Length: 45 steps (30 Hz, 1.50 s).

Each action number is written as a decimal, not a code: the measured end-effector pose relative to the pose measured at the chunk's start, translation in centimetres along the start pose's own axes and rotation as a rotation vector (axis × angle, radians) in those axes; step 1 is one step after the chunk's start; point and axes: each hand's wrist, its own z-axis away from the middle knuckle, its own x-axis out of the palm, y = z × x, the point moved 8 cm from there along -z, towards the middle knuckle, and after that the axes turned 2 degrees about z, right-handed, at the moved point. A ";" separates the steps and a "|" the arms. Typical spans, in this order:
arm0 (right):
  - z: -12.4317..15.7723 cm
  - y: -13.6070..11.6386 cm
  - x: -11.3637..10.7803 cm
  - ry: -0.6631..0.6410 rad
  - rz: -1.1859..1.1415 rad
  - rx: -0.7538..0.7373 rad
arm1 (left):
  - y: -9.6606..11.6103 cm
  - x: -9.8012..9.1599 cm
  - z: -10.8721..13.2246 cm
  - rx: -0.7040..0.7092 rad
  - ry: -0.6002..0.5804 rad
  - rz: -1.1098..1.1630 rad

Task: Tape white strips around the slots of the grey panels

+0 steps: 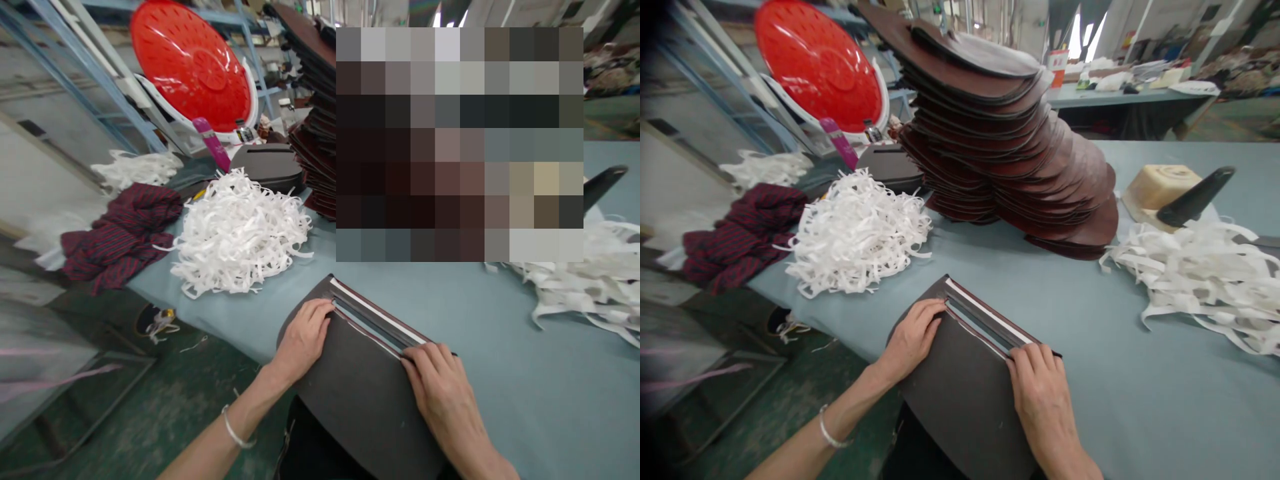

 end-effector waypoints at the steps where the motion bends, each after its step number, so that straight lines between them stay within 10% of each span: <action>1: 0.3 0.3 -0.3 0.024 -0.026 0.019 | 0.2 -0.1 0.0 -0.007 0.013 -0.013; 12: 1.0 2.4 -0.6 0.237 -0.177 0.193 | 13.9 6.1 0.1 0.493 -0.282 -0.213; 23: 1.8 3.4 -0.4 0.280 -0.247 0.228 | 16.9 7.6 -0.6 0.804 -0.283 -0.427; 28: 1.8 2.9 -0.4 0.269 -0.183 0.195 | 14.6 7.6 -2.1 0.619 -0.320 -0.237; 32: 1.4 2.0 -0.4 0.236 -0.109 0.147 | 8.2 5.5 -5.1 -0.016 -0.210 0.369; 36: 1.1 1.6 0.0 0.184 -0.043 0.091 | -0.9 1.3 -5.9 -0.562 0.140 1.083; 41: 1.2 2.5 0.3 0.131 -0.031 -0.045 | -9.2 -10.9 -6.4 -0.518 0.598 1.077; 45: 0.9 3.7 0.0 0.113 -0.058 -0.088 | -8.4 -16.1 -5.2 -0.363 0.706 0.941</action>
